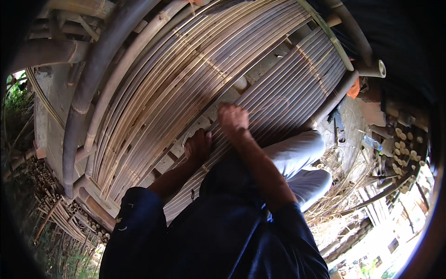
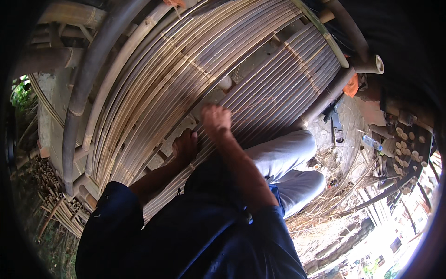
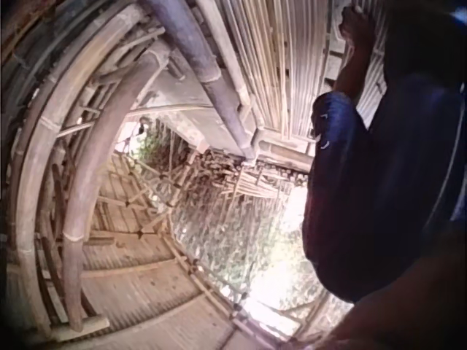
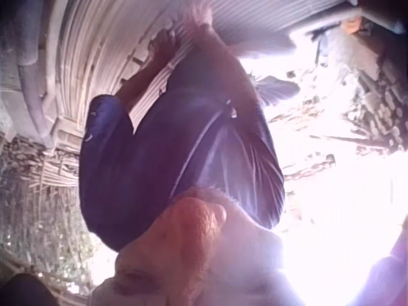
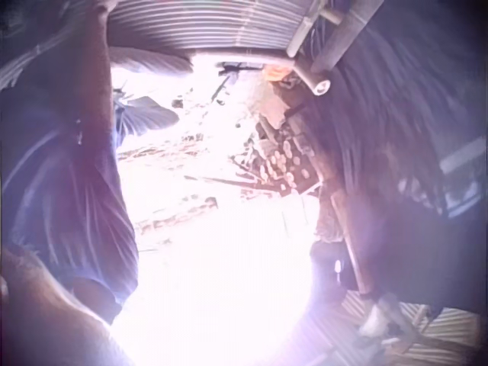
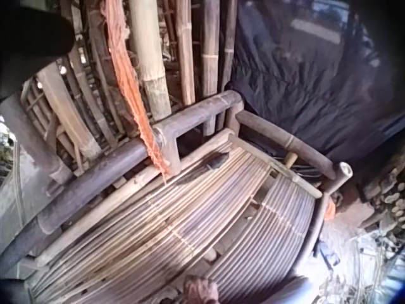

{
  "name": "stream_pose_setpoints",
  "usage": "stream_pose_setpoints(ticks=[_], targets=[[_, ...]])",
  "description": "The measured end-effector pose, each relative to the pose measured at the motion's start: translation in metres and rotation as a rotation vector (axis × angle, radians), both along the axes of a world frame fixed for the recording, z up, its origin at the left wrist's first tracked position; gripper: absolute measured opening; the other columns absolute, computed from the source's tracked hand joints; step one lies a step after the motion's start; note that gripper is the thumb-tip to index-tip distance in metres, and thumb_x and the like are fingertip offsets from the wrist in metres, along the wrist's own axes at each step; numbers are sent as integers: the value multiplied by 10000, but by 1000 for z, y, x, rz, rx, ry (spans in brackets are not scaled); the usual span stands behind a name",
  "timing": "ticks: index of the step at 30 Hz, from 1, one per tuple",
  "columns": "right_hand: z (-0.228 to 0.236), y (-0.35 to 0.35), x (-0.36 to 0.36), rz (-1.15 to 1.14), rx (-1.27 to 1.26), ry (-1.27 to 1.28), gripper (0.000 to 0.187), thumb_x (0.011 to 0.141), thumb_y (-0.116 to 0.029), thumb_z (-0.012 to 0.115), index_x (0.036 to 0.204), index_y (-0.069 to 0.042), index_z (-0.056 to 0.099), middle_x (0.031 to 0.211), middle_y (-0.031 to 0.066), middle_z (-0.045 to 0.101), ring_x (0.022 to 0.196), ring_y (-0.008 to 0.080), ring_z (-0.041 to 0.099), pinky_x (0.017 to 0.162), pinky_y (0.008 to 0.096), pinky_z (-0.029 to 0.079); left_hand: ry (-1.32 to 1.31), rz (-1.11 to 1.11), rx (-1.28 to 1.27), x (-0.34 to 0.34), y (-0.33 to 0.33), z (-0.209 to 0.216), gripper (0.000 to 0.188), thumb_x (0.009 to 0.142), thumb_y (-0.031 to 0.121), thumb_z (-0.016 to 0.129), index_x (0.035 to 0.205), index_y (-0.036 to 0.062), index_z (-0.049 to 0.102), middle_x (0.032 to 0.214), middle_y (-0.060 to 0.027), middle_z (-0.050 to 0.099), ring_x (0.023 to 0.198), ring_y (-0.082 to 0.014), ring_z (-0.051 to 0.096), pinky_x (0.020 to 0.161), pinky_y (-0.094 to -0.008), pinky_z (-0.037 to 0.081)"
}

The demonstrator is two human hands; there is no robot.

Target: The person weaves thin bamboo strips into a large, curved frame using a traditional hand technique. They repeatedly pass a strip over and under the existing vertical strands, securing the weave by hand to gradually build up the structure.

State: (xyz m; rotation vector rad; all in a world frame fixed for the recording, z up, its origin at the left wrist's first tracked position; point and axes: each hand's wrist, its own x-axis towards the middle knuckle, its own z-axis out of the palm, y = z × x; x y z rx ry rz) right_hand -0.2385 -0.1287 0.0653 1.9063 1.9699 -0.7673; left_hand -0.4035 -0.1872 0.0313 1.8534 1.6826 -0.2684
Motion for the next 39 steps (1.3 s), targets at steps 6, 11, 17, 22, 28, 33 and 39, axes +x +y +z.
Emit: stream_pose_setpoints(ticks=[6, 11, 17, 22, 28, 33, 39], targets=[[10, -27, -35, -33, 40, 397, 274, 855, -186, 582, 1015, 29, 635, 975, 229, 679, 890, 289, 704, 677, 416, 546, -99, -124, 41, -24, 9, -42, 189, 930, 212, 530, 1032, 58, 574, 1166, -188, 626, 1012, -373, 647, 901, -491, 500], [-18, -1, -12, -59, -420, 647, 371, 821, -214, 604, 1069, 63, 611, 949, 247, 692, 905, 312, 708, 712, 418, 549, -655, -76, -79, -29, 35, -79, 199, 904, 196, 552, 983, 29, 624, 1163, -194, 623, 1031, -373, 631, 917, -457, 484], [16, -20, -1, -97, 58, 478, 459, 835, -223, 621, 1190, 62, 561, 927, 218, 700, 804, 258, 725, 669, 351, 568, -377, 142, 36, -21, 17, -46, 204, 950, 179, 510, 967, 13, 627, 1004, -162, 658, 936, -342, 647, 812, -445, 490], [17, -25, 33, -393, -294, 1891, 506, 901, -193, 603, 1331, 50, 492, 1115, 198, 670, 905, 283, 712, 792, 328, 579, -651, 169, 387, -17, -2, 62, 161, 967, 136, 528, 961, 20, 639, 938, -146, 668, 867, -304, 650, 747, -399, 498], [-8, -49, 29, 8, 58, 883, 704, 888, -445, 655, 1373, 30, 467, 1052, 195, 692, 926, 292, 705, 898, 400, 553, -789, 259, 268, -12, 12, 78, 224, 997, 153, 523, 1105, -11, 630, 981, -154, 687, 942, -262, 664, 804, -359, 512], [105, -65, 132, 27, 28, -32, 651, 781, -507, 739, 1178, -27, 548, 763, 119, 681, 765, 284, 699, 705, 403, 560, -660, 362, 33, -32, 8, 4, 410, 997, 279, 547, 1283, -15, 548, 1069, -173, 686, 1024, -269, 662, 882, -366, 504], [163, -205, 256, 223, -229, -545, 302, 771, -406, 735, 722, -116, 663, 662, 108, 639, 674, 235, 653, 623, 420, 482, -681, 347, -63, -30, -9, -63, 488, 991, 379, 551, 1316, 15, 566, 1022, -162, 697, 951, -254, 671, 842, -337, 499]])
